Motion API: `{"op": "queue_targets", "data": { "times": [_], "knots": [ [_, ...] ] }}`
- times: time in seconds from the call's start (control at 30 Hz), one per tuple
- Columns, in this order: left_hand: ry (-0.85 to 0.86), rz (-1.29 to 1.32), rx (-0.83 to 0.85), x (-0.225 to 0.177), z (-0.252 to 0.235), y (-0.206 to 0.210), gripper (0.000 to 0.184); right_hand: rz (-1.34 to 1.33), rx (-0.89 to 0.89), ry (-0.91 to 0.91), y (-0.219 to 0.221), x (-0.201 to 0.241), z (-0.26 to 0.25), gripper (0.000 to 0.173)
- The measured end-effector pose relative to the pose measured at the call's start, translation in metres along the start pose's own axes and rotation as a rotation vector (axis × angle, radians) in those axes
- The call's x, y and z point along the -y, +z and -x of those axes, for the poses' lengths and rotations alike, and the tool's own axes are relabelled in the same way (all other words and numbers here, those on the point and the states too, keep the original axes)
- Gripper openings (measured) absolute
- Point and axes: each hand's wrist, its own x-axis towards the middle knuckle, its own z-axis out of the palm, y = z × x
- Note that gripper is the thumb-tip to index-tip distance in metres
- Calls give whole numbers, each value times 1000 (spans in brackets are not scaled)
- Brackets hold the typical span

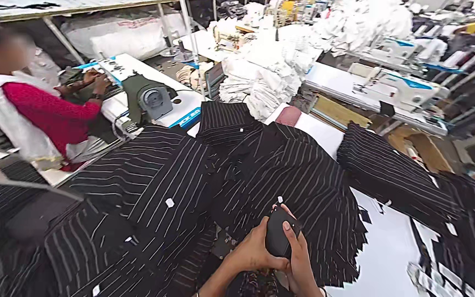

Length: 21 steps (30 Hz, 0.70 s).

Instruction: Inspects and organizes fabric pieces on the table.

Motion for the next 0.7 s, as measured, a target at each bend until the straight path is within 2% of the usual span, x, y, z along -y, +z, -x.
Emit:
{"op": "queue_targets", "data": {
  "times": [0.13, 0.2, 0.27, 0.33, 0.43, 0.47, 0.6, 0.7],
  "knots": [
    [-4, 82, -235, 0, 1, -21, 103, 18, 336, 19, 10, 11, -40, 86],
    [-36, 91, -304, 3, 7, -32, 100, 137, 444, -75, 10, 13, -63, 87],
    [-52, 113, -371, 6, 14, -45, 97, 373, 428, -222, 14, 21, -88, 71],
    [-73, 132, -425, 10, 23, -54, 96, 615, 330, -361, 19, 31, -113, 56],
    [-67, 166, -510, 19, 34, -63, 93, 923, 286, -627, 33, 36, -161, 52],
    [-64, 178, -529, 20, 38, -66, 91, 1011, 301, -656, 39, 36, -178, 52],
    [-68, 247, -596, 16, 50, -70, 85, 1384, 436, -608, 64, 16, -232, 67],
    [-82, 260, -640, 15, 56, -67, 85, 1720, 544, -424, 74, -2, -244, 74]
  ]
}}
